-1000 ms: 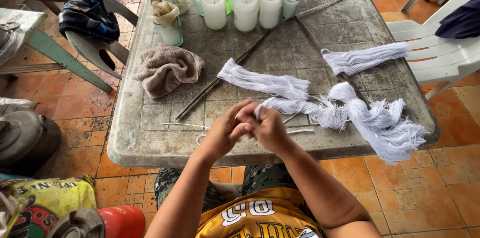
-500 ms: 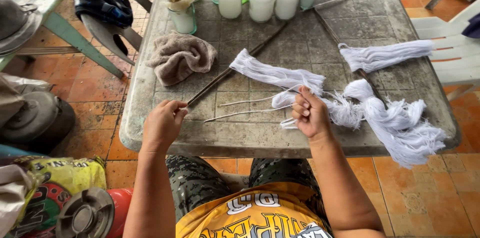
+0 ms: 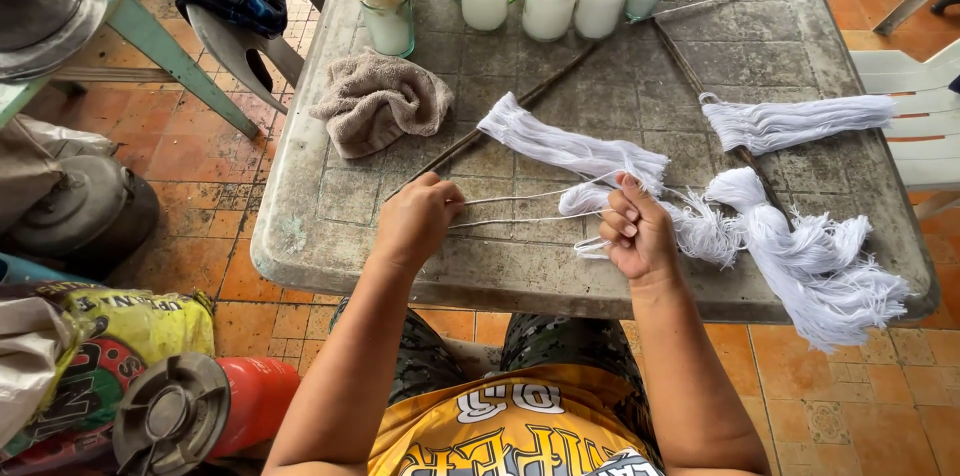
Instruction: Assembling candle wicks by tying white cotton tassels onto a central string on a workshop table.
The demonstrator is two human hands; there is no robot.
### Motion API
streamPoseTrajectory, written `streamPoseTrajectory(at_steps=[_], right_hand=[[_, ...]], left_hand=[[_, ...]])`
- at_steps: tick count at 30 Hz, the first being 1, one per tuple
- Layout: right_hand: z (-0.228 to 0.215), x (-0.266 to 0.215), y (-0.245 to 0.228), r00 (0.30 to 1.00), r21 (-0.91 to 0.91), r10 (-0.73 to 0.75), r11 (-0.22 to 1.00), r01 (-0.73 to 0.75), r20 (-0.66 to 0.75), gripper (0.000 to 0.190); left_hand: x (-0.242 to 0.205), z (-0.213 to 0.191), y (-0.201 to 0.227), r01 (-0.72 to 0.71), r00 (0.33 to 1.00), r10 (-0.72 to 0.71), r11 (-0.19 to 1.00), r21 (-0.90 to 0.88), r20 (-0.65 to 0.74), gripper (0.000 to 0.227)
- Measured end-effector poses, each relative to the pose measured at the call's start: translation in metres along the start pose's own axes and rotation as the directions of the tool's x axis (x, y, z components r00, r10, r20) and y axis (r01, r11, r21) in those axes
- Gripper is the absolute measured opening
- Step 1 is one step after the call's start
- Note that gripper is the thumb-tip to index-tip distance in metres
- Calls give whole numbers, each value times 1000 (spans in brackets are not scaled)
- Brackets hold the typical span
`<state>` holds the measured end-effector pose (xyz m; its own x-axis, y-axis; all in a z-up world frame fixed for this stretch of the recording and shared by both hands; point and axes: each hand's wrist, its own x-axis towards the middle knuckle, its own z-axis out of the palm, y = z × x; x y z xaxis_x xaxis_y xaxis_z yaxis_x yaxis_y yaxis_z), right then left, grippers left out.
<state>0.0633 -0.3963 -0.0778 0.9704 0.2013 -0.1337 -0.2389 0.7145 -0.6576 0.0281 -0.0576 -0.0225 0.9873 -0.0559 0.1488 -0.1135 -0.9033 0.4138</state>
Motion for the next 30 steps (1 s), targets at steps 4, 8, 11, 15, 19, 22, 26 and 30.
streamPoseTrajectory(at_steps=[4,8,11,15,19,22,26,30], right_hand=[[3,-2,0,1000,-34,-23,999,24,18,20],[13,-11,4,998,-121,-59,991,62,22,18],[26,-14,6,996,-176,-72,981,80,53,14],[40,-17,9,995,-285,-76,954,91,62,13],[33,-16,15,993,-319,-84,942,106,81,13],[32,-15,14,992,-319,-91,941,115,90,13],[27,-15,11,992,-294,-46,952,80,120,13],[25,-18,-6,973,-89,116,991,-100,197,17]], left_hand=[[6,12,0,-19,1000,19,984,177,6,14],[-3,-11,-13,51,981,-43,998,-38,190,20],[-20,-35,-23,78,970,-63,995,-58,234,16],[-36,-44,-32,38,984,-32,999,-32,173,13],[-42,-37,-31,22,991,-26,999,31,134,10],[-40,-18,-35,4,996,-15,992,127,88,12],[-34,30,-52,-139,972,200,908,395,-120,12],[-36,3,-41,-152,973,206,909,388,-102,9]])
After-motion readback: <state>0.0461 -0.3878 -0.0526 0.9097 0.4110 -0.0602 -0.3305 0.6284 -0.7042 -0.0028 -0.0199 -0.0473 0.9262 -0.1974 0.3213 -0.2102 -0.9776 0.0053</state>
